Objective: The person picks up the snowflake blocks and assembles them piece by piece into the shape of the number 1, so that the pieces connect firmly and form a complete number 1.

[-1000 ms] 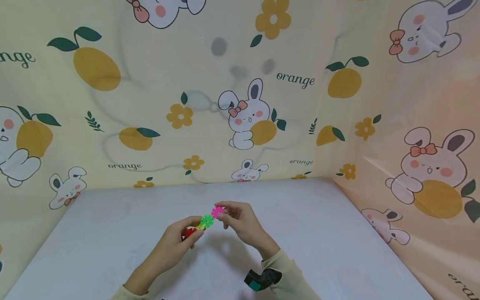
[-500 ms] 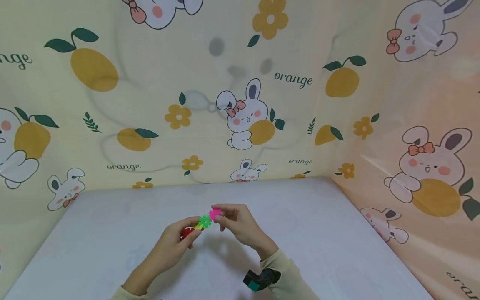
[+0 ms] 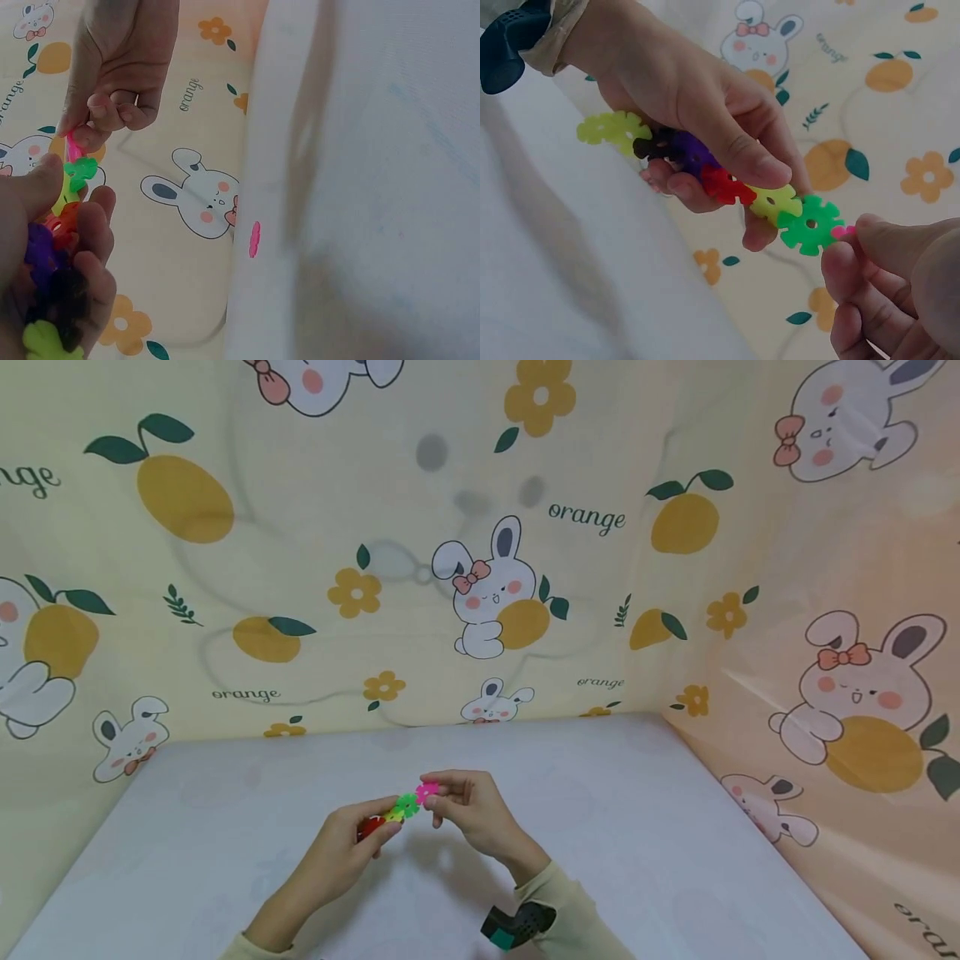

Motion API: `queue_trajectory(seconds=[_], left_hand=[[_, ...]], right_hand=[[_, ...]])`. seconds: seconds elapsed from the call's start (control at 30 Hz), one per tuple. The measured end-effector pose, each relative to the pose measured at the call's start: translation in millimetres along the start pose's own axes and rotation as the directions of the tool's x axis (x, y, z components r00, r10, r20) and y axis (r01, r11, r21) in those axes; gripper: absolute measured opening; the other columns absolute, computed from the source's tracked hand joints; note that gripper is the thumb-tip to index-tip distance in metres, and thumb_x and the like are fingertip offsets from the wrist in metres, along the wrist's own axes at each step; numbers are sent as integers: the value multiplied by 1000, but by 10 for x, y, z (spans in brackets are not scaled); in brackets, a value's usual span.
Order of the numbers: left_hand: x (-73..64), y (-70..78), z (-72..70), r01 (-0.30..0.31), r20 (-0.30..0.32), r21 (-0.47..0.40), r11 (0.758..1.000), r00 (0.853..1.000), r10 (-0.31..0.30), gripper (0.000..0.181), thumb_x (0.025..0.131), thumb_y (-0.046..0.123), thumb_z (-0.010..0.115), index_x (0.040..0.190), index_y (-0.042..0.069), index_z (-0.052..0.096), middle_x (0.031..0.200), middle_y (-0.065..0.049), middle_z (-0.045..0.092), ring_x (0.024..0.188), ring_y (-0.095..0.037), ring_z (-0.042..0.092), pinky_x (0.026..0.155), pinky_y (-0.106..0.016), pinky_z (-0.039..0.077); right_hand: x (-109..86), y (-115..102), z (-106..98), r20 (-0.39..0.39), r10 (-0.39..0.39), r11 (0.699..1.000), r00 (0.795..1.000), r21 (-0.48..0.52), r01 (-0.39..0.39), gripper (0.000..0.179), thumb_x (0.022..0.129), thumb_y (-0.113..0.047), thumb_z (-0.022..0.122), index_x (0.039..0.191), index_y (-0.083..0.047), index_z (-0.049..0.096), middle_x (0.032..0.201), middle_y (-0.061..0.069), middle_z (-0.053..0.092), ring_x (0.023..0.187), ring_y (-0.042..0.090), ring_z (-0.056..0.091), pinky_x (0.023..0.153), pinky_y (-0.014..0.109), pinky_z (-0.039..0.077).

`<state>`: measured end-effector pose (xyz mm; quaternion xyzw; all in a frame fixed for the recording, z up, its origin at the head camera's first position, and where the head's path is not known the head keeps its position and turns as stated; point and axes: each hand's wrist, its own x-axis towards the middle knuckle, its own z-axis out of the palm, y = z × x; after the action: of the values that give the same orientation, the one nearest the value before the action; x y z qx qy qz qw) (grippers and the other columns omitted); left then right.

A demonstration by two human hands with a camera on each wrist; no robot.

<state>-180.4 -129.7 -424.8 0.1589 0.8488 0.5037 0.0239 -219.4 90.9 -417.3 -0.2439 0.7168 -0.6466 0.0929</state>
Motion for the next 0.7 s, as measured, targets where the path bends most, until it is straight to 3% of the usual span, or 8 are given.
queue_trajectory(seconds=[0.13, 0.4, 0.7], left_hand=[[-5, 5, 10, 3, -5, 11, 1000, 1000, -3, 43, 96, 24, 69, 133, 2, 64, 78, -9, 65, 61, -7, 54, 56, -21, 48], [-23, 5, 12, -53, -32, 11, 999, 998, 53, 41, 96, 22, 68, 131, 1, 65, 75, -2, 62, 59, -4, 53, 53, -21, 47], [-37, 43, 7, -57, -52, 18, 998, 997, 58, 41, 95, 21, 69, 131, 1, 66, 78, -7, 64, 59, -4, 52, 54, -21, 47]], right_hand=[[2, 14, -3, 9, -16, 1000, 1000, 18, 16, 35, 97, -1, 64, 129, 11, 60, 104, 37, 63, 66, 5, 63, 72, 17, 55], [-11, 11, -4, 20, -1, 997, 1000, 76, -1, 37, 98, -5, 64, 133, 9, 59, 110, 36, 65, 70, 3, 67, 78, 20, 58], [-16, 26, -4, 12, 4, 997, 1000, 81, -5, 38, 97, -4, 65, 132, 10, 60, 112, 40, 65, 74, 3, 70, 82, 21, 58]])
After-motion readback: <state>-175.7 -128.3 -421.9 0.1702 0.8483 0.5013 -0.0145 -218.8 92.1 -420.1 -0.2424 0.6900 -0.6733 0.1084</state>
